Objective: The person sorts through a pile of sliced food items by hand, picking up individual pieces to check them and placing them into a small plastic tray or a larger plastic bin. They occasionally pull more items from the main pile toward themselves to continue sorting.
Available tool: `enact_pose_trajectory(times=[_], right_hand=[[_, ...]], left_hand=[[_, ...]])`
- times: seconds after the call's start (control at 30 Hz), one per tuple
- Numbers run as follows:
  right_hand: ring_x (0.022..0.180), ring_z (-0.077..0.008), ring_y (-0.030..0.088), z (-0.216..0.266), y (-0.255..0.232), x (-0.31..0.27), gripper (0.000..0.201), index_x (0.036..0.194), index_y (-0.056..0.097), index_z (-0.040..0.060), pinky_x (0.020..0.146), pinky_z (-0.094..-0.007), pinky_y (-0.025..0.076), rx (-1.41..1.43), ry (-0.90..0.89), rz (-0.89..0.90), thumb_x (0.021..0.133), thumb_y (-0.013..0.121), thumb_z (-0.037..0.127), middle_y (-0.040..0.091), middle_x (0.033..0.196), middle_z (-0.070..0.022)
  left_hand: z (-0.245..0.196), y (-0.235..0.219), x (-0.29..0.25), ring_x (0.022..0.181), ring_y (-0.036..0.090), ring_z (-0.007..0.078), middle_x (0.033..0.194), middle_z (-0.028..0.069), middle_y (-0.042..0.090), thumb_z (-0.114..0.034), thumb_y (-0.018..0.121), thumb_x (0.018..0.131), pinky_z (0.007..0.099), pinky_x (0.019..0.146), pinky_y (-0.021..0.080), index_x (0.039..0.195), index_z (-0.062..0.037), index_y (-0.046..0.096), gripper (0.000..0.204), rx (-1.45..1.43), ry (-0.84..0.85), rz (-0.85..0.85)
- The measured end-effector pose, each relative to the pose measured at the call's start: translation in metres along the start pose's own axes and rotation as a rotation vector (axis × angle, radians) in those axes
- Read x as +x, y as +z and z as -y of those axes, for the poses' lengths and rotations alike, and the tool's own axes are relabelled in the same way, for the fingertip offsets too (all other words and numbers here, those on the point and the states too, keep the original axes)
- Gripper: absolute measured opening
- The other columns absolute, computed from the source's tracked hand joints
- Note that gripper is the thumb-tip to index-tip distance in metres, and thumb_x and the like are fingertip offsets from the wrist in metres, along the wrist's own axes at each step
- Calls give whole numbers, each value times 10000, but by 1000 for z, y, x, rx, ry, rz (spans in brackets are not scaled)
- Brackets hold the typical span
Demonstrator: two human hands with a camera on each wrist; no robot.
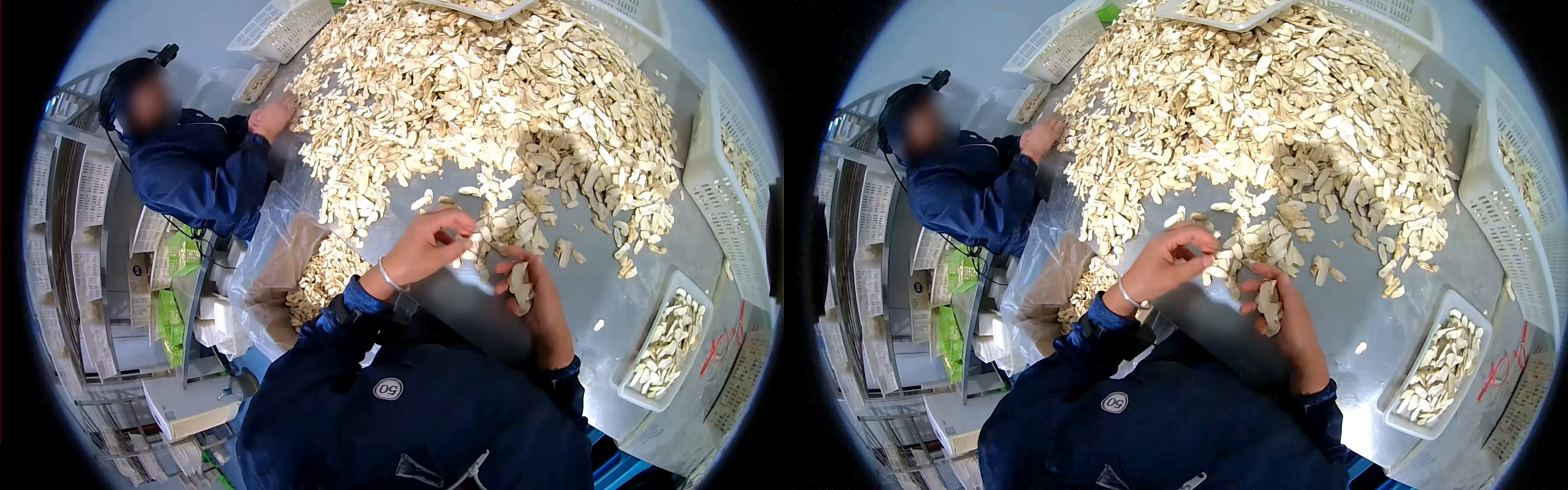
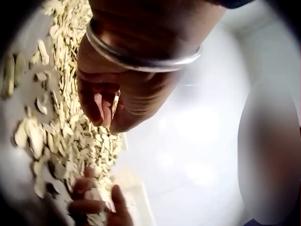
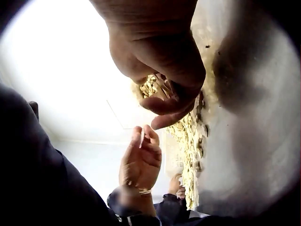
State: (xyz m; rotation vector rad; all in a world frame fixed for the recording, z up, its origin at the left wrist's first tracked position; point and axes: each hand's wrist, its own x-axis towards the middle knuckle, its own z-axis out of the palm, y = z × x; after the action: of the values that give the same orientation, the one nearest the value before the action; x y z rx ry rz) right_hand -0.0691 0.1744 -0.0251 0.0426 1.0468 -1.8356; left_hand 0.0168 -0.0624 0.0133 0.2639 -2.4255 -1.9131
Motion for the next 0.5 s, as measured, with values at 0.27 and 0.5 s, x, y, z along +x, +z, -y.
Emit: enact_pose_trajectory(times=[0.27,0.5], right_hand=[[702,-92,560,-4,-12,4,260,1219,594,24,450,-186,340,18,-59,75,1074,483,209,607,926,-29],[688,-81,544,-5,-15,6,217,1173,608,37,464,-184,338,56,-73,35,1059,512,193,597,902,-13]], left_hand=[[38,21,-10,901,634,332,1069,133,631,-80,749,808,384,767,534,1159,-77,661,362,730,281,-102],[41,4,-13,766,662,302,859,129,649,-38,694,858,366,669,538,1092,-58,719,236,331,-49,-217]])
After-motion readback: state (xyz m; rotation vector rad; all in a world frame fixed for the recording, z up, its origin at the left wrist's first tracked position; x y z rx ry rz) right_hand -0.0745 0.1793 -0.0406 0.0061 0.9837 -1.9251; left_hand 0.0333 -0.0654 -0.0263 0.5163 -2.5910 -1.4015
